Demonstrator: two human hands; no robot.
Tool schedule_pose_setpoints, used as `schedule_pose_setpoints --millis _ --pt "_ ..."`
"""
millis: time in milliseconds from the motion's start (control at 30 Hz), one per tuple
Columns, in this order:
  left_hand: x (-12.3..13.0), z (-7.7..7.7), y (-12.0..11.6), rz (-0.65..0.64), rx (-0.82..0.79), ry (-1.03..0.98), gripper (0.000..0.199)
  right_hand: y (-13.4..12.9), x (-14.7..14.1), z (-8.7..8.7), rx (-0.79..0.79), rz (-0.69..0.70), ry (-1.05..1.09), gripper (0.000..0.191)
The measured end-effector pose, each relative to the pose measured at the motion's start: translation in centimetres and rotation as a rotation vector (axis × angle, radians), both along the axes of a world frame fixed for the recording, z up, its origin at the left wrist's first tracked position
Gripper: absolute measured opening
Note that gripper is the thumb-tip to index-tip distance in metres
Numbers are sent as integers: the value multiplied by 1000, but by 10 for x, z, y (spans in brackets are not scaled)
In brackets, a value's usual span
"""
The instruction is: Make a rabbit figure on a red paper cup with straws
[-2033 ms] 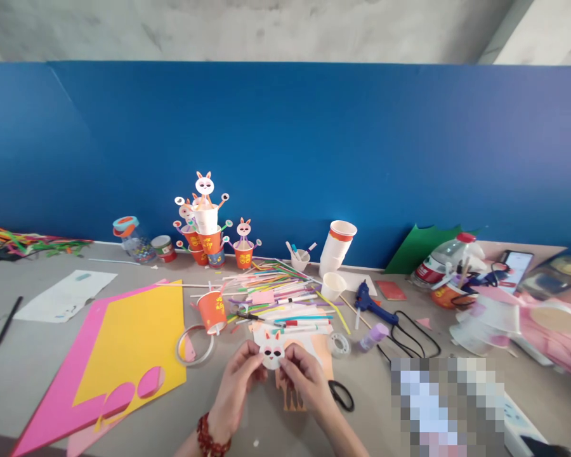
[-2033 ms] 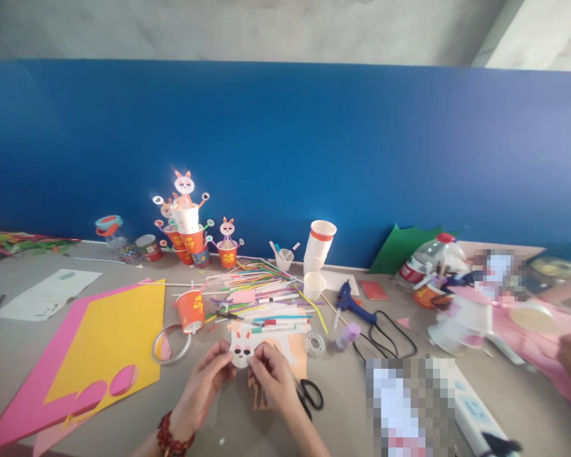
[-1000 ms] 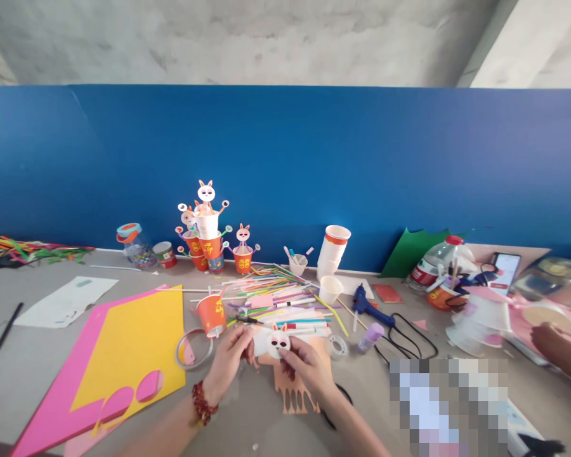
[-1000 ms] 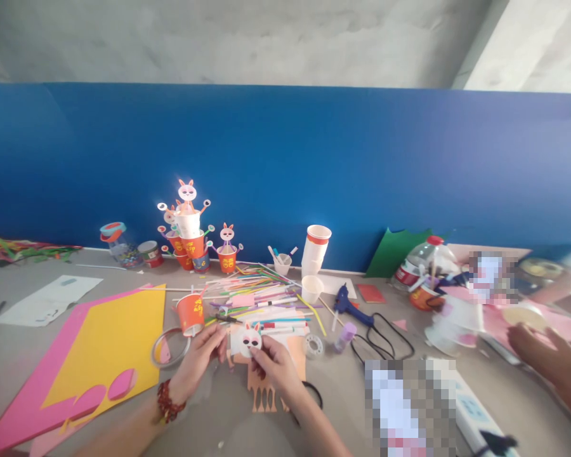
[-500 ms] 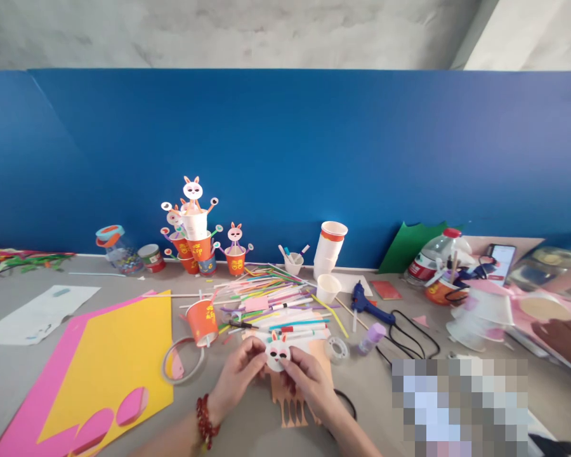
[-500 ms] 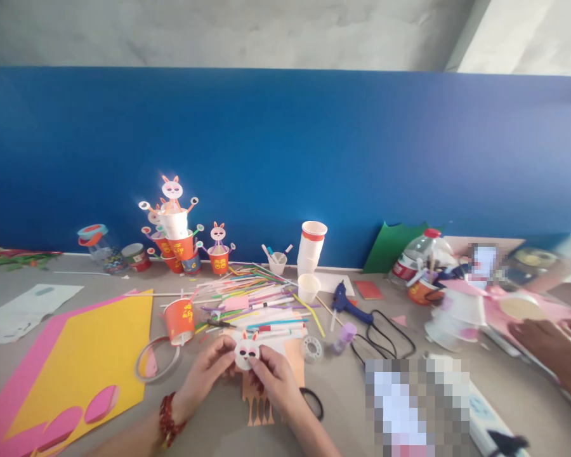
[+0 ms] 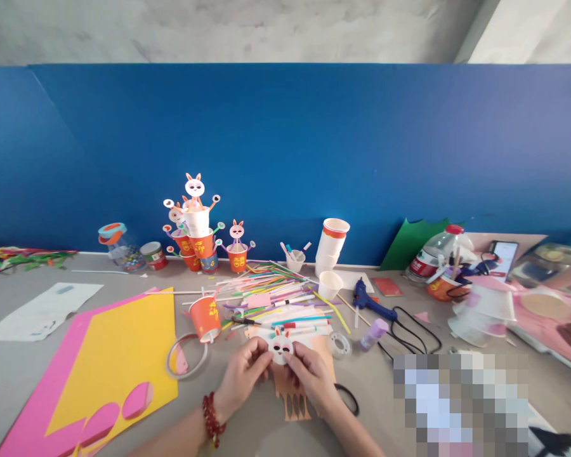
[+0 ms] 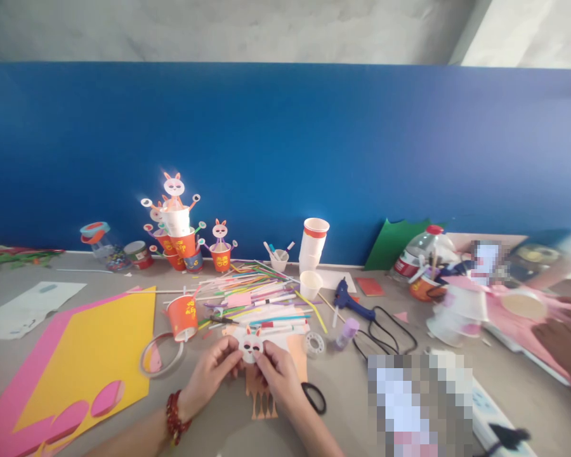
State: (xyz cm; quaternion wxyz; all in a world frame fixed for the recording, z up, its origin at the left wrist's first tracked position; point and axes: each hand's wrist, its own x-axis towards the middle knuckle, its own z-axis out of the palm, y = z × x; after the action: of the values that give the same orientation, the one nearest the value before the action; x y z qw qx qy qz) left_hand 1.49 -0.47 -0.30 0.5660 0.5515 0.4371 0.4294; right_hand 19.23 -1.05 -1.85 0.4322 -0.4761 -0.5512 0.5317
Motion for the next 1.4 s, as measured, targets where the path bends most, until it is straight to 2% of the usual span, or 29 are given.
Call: schedule_pose_setpoints --millis 200,367,500,600,700,767,867,933,1000,1100,1167,1300,1400 --pt "-5 1 3 68 33 -78 39 1 1 -1 -24 -18 39 53" --pt "-3 1 0 5 22 -48 34 1 3 0 -10 39 7 48" --pt "-2 -3 -2 7 -12 -48 36 -1 4 3 23 23 -23 46" --pt "-1 -6 -1 8 -30 -45 36 -2 4 4 -10 11 10 47" --pt "-7 0 1 20 32 10 32 -1 4 3 -54 -3 51 49" --pt "-21 10 6 90 148 97 29 1 5 2 -73 -25 84 51" --pt "-58 29 21 353 395 366 25 2 7 2 -88 -47 142 51" --pt "-85 39 33 512 569 590 34 3 8 3 -89 -47 173 49" --pt "-108 41 44 552 637 784 49 2 8 4 -89 -47 182 48" --pt "-124 31 56 527 600 1050 59 0 8 5 -80 -39 170 47" --pt "-125 19 60 493 570 1127 56 0 8 6 -68 -33 160 47" --pt "-119 3 65 496 586 1070 48 1 9 7 -34 -54 132 46" --pt "-115 2 65 514 595 992 42 2 9 6 -17 -62 125 47"
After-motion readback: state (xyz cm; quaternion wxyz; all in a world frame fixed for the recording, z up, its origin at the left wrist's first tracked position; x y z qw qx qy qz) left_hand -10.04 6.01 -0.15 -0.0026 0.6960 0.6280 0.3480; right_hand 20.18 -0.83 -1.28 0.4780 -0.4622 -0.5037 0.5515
